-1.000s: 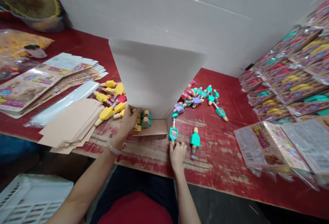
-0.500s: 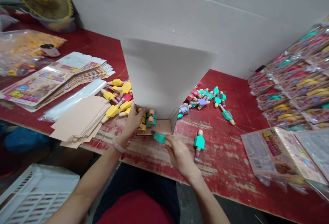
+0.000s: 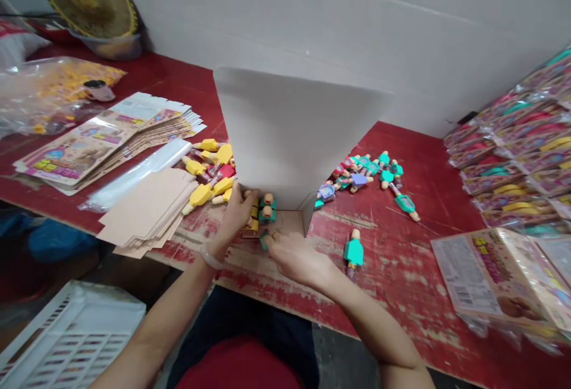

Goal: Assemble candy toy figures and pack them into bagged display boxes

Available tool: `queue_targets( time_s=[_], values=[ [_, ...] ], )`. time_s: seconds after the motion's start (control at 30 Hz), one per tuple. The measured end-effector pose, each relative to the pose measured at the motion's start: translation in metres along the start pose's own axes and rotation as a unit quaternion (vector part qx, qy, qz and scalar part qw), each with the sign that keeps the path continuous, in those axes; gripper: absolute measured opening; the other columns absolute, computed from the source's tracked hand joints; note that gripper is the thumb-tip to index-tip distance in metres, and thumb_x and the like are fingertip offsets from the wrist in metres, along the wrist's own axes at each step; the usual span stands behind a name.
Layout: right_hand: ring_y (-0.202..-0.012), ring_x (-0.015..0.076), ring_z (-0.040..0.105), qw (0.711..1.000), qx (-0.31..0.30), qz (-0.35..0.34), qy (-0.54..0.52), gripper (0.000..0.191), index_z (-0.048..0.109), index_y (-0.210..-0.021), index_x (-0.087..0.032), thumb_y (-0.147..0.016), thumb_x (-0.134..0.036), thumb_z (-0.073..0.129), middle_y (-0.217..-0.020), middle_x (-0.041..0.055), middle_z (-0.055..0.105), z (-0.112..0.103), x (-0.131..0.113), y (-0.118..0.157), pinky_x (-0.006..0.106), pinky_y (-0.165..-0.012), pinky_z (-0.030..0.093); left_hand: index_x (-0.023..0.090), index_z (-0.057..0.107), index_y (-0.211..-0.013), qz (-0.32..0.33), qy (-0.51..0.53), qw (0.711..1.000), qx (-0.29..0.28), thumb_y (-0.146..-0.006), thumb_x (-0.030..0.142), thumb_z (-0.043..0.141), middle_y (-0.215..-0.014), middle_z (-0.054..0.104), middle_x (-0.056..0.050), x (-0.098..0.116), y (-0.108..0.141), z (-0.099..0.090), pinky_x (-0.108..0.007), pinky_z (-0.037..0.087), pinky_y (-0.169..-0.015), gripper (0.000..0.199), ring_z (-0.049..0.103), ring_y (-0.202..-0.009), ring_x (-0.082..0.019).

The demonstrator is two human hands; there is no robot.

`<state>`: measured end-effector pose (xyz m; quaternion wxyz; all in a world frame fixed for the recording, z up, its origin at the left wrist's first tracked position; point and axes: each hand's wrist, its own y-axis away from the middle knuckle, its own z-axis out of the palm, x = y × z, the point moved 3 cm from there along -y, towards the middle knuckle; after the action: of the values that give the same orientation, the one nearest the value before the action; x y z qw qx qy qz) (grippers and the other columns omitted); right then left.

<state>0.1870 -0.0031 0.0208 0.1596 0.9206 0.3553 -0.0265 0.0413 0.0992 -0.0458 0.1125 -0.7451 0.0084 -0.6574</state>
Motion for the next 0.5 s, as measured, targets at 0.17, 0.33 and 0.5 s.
queue_targets(
  time_s=[0.17, 0.33, 0.5],
  values=[
    [-0.096, 0.0253, 0.066, 0.995, 0.055, 0.076, -0.031, 0.025, 0.057, -0.114, -0.014, -0.091, -0.009, 0.046, -0.107, 0.0147, 0.068, 0.009, 0.023, -0.036, 0.031, -0.077, 0.049, 0.022, 0.044, -0.103, -0.009, -0.001, 1.000, 0.001, -0.084, 0.024, 0.054, -0.101, 0.056, -0.004, 0.005, 0.002, 0.000, -0.033, 0.042, -0.094, 0.022, 0.053, -0.100, -0.018],
    [-0.096, 0.0252, 0.067, 0.952, 0.209, 0.149, -0.167, 0.037, 0.046, -0.128, -0.015, -0.091, -0.015, 0.049, -0.113, 0.0158, 0.067, 0.050, 0.028, -0.046, 0.035, -0.080, 0.053, 0.022, 0.044, -0.100, -0.007, -0.016, 1.000, 0.002, -0.082, 0.024, 0.053, -0.098, 0.057, -0.004, 0.011, -0.003, 0.000, -0.034, 0.046, -0.091, 0.020, 0.055, -0.096, -0.019],
    [-0.079, 0.0176, 0.068, 0.810, 0.437, 0.154, -0.361, 0.038, 0.040, -0.128, -0.019, -0.095, -0.035, 0.052, -0.111, 0.0116, 0.067, 0.078, 0.040, 0.000, 0.031, -0.072, 0.056, 0.022, 0.044, -0.089, -0.017, -0.130, 0.991, -0.018, -0.081, 0.032, 0.054, -0.092, 0.059, -0.007, 0.010, 0.012, -0.028, -0.044, 0.048, -0.091, 0.017, 0.059, -0.094, -0.026]
  ],
)
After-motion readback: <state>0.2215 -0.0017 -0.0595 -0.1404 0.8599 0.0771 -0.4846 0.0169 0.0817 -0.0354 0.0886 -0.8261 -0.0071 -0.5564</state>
